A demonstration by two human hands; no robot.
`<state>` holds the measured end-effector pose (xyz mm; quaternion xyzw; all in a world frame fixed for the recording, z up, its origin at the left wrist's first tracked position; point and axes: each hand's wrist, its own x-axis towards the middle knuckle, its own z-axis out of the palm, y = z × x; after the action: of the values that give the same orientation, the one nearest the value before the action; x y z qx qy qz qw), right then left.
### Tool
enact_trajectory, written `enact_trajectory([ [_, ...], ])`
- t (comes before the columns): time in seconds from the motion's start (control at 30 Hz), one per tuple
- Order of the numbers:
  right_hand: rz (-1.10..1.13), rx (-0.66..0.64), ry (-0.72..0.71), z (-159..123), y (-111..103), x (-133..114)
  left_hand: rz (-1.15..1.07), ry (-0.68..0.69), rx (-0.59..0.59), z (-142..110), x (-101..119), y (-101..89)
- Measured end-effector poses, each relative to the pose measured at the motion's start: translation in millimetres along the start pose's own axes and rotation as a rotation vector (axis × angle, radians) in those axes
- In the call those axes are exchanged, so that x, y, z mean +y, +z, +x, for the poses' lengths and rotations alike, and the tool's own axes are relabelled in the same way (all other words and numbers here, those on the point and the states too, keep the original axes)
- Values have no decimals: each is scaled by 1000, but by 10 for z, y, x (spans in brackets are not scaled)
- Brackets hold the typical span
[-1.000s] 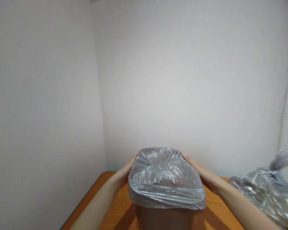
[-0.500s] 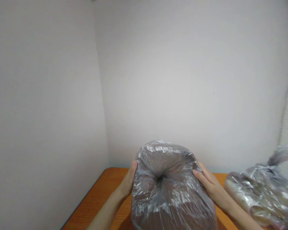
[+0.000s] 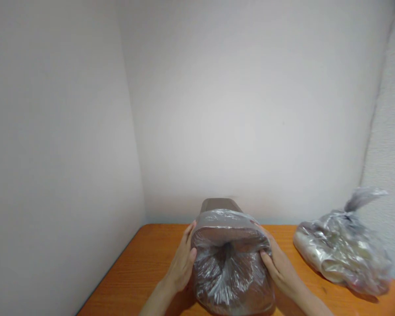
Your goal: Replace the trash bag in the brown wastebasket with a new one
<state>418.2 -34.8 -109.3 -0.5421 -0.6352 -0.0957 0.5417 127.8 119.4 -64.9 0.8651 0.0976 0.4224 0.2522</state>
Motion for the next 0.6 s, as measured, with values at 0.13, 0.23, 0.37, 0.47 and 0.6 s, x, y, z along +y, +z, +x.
enact_trajectory([
  [0.13, -15, 27, 5, -138, -56, -19, 79, -13, 141, -124, -61, 63],
  [0.23, -9, 112, 34, -266, -107, -3, 123, -44, 348, -138, -6, 51],
  [0.37, -174, 380, 44, -341, -208, -74, 131, -120, 392, 54, 290, -112],
  [0.47, -293, 527, -84, -296, -286, -381, 253, -203, 113, 238, 583, -239],
  [0.6, -278, 105, -279, -124, -94, -985, 657, -287, -136, 355, 787, -247],
])
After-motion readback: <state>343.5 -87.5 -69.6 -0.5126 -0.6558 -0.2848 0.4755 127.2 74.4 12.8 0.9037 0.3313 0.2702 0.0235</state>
